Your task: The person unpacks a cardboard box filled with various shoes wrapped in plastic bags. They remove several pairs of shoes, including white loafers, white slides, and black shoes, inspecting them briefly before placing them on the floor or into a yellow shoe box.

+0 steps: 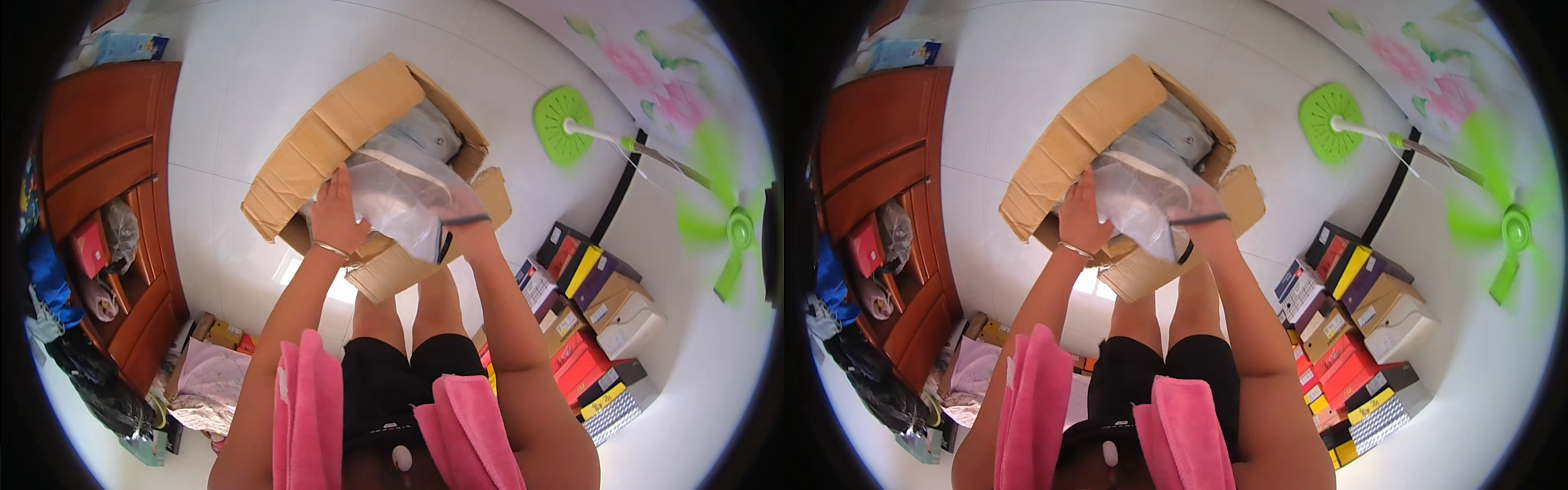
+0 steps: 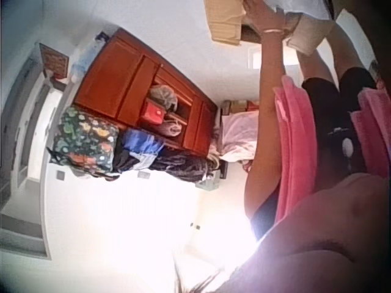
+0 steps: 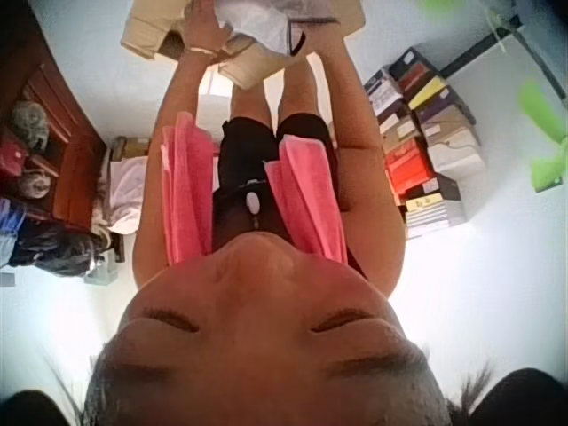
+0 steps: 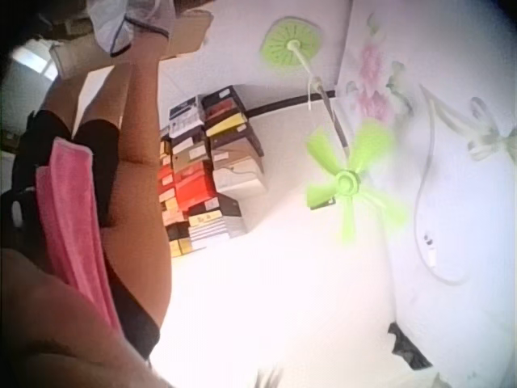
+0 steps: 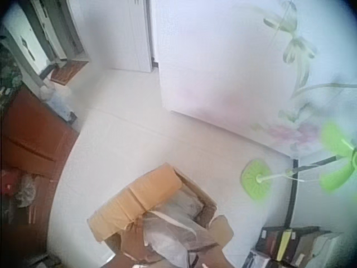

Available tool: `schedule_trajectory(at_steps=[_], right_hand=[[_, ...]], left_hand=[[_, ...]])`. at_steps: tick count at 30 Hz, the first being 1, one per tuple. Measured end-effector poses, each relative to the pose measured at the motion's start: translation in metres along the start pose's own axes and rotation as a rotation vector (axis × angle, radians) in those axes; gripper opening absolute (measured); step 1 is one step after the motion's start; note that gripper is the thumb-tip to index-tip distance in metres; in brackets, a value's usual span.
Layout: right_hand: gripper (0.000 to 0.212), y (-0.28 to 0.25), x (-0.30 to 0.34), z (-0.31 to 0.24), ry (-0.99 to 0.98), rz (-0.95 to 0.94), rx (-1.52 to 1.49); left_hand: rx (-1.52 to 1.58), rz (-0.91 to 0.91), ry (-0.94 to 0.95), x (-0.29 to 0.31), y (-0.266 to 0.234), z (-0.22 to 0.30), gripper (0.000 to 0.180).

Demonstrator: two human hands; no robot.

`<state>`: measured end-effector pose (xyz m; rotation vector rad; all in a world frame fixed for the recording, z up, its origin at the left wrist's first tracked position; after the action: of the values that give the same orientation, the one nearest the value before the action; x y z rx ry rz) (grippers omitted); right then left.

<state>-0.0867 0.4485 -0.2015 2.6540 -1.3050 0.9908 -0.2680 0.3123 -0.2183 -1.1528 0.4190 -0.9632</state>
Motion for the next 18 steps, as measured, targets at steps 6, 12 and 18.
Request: schedule_trajectory(at_steps=[6, 12, 18], right_hand=[[0.032, -0.020, 0.088, 0.001, 0.331, 0.148, -0.365], [0.040, -0.026, 0.136, 0.015, 0.542, 0.039, -0.674], [0.050, -0.044, 0.169, 0.010, 0.588, 0.130, -0.743]], left_hand=[[-0.076, -0.028, 0.060, -0.009, 0.017, 0.009, 0.088], [-0.112, -0.155, 0.110, -0.017, 0.031, 0.005, 0.072], [-0.140, -0.287, 0.014, -0.026, 0.037, -0.007, 0.031]])
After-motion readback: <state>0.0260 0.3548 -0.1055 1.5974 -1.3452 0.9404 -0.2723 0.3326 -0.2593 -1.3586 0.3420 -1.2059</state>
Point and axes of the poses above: each hand's wrist, its own x-axis away from the middle knuckle, its own y-axis out of the palm, z = x × y, the point moved 6 cm from there along -x, towards the middle knuckle, and after that the axes turned 15 degrees about z, right-handed, at the moved point
